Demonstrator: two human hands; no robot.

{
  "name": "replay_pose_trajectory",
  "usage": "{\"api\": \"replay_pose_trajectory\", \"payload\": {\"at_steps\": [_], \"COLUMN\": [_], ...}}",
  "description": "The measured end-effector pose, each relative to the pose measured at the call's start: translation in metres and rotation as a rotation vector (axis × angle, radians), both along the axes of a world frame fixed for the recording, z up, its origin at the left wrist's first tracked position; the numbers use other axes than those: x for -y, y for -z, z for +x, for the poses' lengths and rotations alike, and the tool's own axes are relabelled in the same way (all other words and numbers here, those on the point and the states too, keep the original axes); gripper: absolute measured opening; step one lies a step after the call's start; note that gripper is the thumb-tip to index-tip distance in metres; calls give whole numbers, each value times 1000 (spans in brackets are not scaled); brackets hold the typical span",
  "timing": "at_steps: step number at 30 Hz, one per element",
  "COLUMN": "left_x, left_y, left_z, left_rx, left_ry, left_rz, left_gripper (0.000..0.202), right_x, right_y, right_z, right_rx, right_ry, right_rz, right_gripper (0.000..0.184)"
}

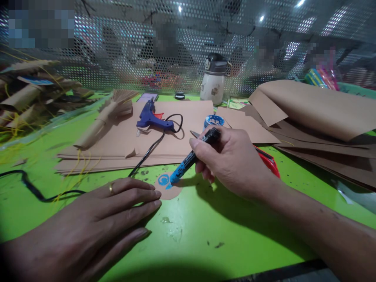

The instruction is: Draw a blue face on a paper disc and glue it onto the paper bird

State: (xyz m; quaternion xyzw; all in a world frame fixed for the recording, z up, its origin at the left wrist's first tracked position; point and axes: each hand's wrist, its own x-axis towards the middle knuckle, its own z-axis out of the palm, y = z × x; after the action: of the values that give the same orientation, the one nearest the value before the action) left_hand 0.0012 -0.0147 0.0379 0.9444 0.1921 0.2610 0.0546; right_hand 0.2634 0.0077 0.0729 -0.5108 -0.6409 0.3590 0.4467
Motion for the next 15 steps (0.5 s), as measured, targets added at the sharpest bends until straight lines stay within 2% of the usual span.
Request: {"api": "replay_pose_trajectory", "payload": {"at_steps": [6, 15], "left_x": [0, -1], "left_y": [-2, -2], "left_z": [1, 2], "left_rx": [-20, -27], "left_ry": [-6, -22], "left_rz": [3, 25], "left_gripper": [30, 35], "right_x": [3, 2], "right_y": [-5, -19], "right_z": [2, 12], "right_rx": [8, -55], "right_ry": [-29, -197], "right_rz": [144, 52], "right_gripper": [13, 15]}}
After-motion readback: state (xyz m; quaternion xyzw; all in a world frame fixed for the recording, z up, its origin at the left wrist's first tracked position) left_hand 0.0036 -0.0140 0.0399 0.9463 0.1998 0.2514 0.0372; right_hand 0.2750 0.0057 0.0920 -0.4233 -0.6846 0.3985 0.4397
